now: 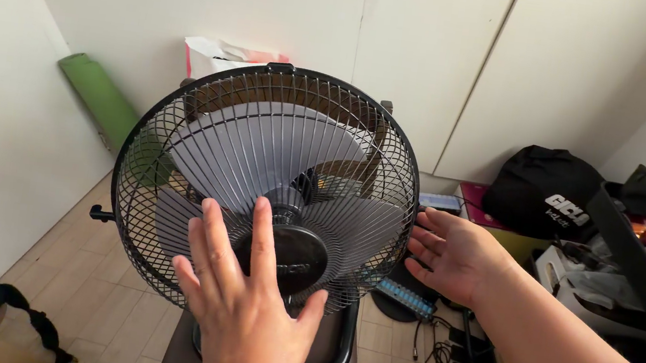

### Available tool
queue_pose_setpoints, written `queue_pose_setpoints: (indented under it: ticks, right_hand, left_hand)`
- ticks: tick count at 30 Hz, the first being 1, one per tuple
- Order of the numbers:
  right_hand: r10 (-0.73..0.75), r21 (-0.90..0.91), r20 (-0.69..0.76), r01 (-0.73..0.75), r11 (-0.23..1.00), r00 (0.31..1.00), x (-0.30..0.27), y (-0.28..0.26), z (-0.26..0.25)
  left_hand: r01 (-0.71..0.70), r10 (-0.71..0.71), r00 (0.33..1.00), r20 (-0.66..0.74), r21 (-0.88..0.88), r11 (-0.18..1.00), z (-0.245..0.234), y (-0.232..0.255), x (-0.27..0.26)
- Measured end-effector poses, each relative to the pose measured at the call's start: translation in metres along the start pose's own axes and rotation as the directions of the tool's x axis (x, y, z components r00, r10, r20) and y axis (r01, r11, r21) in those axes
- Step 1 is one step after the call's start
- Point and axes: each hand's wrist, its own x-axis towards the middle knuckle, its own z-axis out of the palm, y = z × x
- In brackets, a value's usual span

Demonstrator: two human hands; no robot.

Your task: The person disassembles a table fan by removing the front grille, fan blades, and rear grille. They then use a screwdriver to loosen screws on the fan motor housing. The removed parts are placed on a nearby workbench.

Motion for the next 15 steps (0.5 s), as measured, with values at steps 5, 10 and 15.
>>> queue_pose_setpoints:
  ticks: [5,10,15]
  right_hand:
    - [0.052,-0.019,0.051,-0.051,0.999,0.997,0.005,-0.006,0.005]
    - [0.101,0.015,0.015,-0.101,0.995,0.995,0.008,-0.006,0.011]
    - [0.158,0.049,0.017,-0.159,0.986,0.987,0.010,-0.009,0.011]
  left_hand:
    - [0.000,0.000,1.000,0.023,0.031,1.000,0.005,-0.001,-0.001]
    - [-0.021,0.021,1.000,-0.021,-0.023,1.000,0.008,0.000,-0.001]
    - [-0.053,0.053,0.998,-0.044,0.011,0.999,0.010,-0.002,-0.004]
